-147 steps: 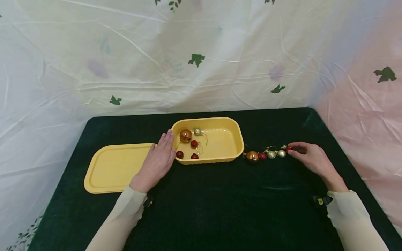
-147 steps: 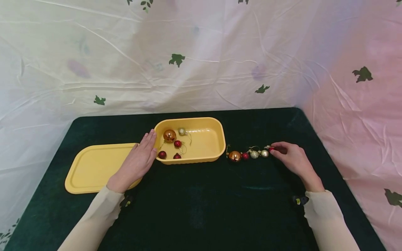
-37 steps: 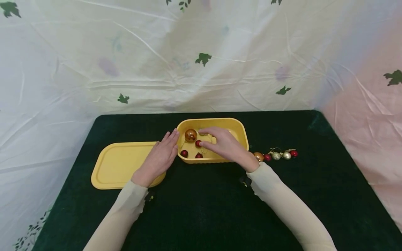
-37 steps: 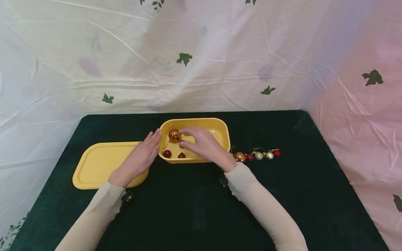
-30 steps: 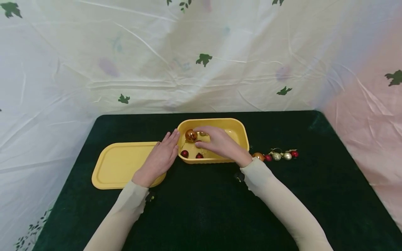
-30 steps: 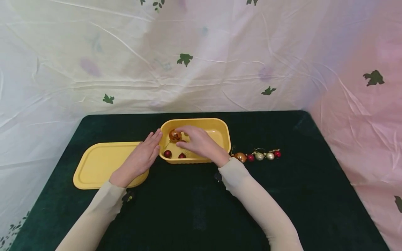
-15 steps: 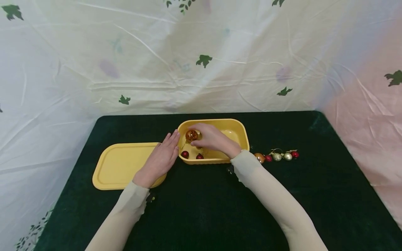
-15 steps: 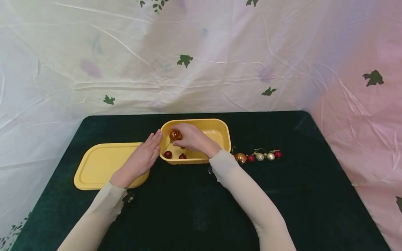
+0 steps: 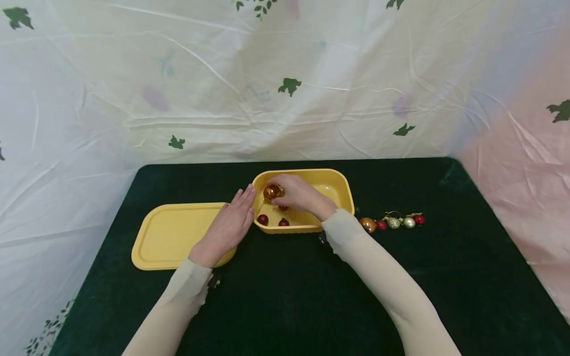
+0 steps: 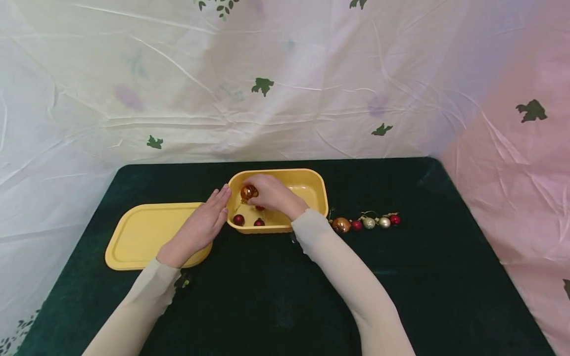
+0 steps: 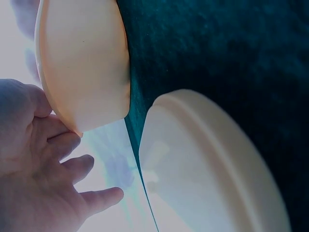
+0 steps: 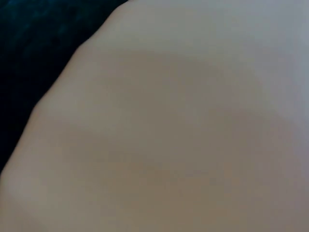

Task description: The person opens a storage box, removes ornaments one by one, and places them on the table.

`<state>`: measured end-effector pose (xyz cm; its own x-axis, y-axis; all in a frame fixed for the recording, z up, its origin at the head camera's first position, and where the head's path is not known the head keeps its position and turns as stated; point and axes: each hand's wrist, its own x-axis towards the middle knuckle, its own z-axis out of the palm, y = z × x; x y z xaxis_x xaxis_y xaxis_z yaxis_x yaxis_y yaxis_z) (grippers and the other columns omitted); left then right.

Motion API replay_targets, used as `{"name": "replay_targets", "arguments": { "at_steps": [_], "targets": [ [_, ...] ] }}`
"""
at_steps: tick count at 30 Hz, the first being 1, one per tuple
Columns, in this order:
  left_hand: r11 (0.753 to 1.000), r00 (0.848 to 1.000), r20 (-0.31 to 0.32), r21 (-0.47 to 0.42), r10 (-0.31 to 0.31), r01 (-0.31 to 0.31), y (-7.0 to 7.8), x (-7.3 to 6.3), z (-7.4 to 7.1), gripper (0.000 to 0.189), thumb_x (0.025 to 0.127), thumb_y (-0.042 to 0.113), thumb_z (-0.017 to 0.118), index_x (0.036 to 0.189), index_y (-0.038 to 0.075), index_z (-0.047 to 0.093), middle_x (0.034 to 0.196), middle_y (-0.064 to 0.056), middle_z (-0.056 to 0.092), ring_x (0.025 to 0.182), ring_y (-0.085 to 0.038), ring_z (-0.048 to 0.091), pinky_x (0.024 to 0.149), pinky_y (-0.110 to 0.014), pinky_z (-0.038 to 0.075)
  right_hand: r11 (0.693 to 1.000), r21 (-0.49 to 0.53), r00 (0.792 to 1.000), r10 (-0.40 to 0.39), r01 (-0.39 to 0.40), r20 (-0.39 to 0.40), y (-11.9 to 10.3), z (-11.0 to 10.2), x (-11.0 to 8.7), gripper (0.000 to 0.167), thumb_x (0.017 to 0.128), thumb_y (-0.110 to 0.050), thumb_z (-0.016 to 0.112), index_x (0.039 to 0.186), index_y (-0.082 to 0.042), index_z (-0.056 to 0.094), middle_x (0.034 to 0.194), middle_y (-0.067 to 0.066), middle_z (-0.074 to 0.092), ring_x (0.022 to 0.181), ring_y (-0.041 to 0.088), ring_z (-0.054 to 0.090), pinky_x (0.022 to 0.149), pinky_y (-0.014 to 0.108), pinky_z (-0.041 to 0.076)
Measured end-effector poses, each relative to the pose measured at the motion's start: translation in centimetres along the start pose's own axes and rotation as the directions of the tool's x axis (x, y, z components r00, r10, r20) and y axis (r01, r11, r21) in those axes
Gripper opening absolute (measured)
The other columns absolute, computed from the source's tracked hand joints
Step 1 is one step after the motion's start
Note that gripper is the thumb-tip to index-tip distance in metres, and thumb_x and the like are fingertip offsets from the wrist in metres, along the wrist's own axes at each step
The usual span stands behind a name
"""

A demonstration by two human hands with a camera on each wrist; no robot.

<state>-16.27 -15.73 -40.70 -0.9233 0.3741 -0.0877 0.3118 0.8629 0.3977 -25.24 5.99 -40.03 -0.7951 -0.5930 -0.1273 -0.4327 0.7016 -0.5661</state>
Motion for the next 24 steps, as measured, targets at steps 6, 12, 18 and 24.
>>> {"name": "replay_targets", "arguments": {
  "at_steps": [6, 12, 18, 24],
  "targets": [
    [1.000, 1.000, -0.003, -0.005, -0.001, 0.001, 0.0, 0.0, 0.0, 0.058, 0.113, 0.032, 0.034, 0.166, 0.012, 0.019, 0.173, -0.001, 0.011, 0.158, -0.029, 0.016, 0.122, -0.062, 0.023, 1.000, -0.012, 1.000, 0.012, -0.012, 0.007, -0.3, 0.2, 0.0, 0.047, 0.098, -0.016, 0.073, 0.143, -0.009, 0.060, 0.139, 0.006, 0.062, 0.123, 0.020, 0.059, 0.114, 0.039, 0.043],
    [1.000, 1.000, -0.009, -0.008, 0.000, 0.000, 0.0, 0.0, 0.1, 0.058, 0.113, 0.031, 0.034, 0.166, 0.012, 0.020, 0.173, -0.002, 0.011, 0.158, -0.030, 0.016, 0.121, -0.062, 0.024, 1.000, -0.014, 1.000, 0.005, -0.005, -0.015, -0.2, 0.3, -0.2, 0.044, 0.099, -0.017, 0.072, 0.141, -0.008, 0.062, 0.137, 0.007, 0.064, 0.121, 0.020, 0.059, 0.113, 0.039, 0.044],
    [1.000, 1.000, -0.010, 0.000, 0.001, -0.001, 0.1, 0.0, 0.0, 0.058, 0.113, 0.032, 0.034, 0.166, 0.011, 0.020, 0.173, -0.003, 0.011, 0.158, -0.030, 0.016, 0.121, -0.062, 0.025, 1.000, 0.000, 0.998, 0.002, -0.002, -0.067, -0.2, -0.4, -1.0, 0.041, 0.097, -0.018, 0.075, 0.137, -0.009, 0.065, 0.134, 0.006, 0.066, 0.121, 0.019, 0.061, 0.111, 0.038, 0.046],
    [1.000, 1.000, -0.008, -0.006, -0.003, 0.003, 0.1, 0.0, 0.0, 0.059, 0.114, 0.033, 0.033, 0.166, 0.011, 0.020, 0.173, -0.003, 0.011, 0.158, -0.030, 0.016, 0.121, -0.061, 0.024, 0.999, 0.054, 0.993, 0.000, 0.006, -0.122, -0.3, -1.4, -2.7, 0.042, 0.097, -0.018, 0.075, 0.137, -0.010, 0.065, 0.134, 0.006, 0.066, 0.122, 0.020, 0.061, 0.110, 0.039, 0.047]
  ]
}}
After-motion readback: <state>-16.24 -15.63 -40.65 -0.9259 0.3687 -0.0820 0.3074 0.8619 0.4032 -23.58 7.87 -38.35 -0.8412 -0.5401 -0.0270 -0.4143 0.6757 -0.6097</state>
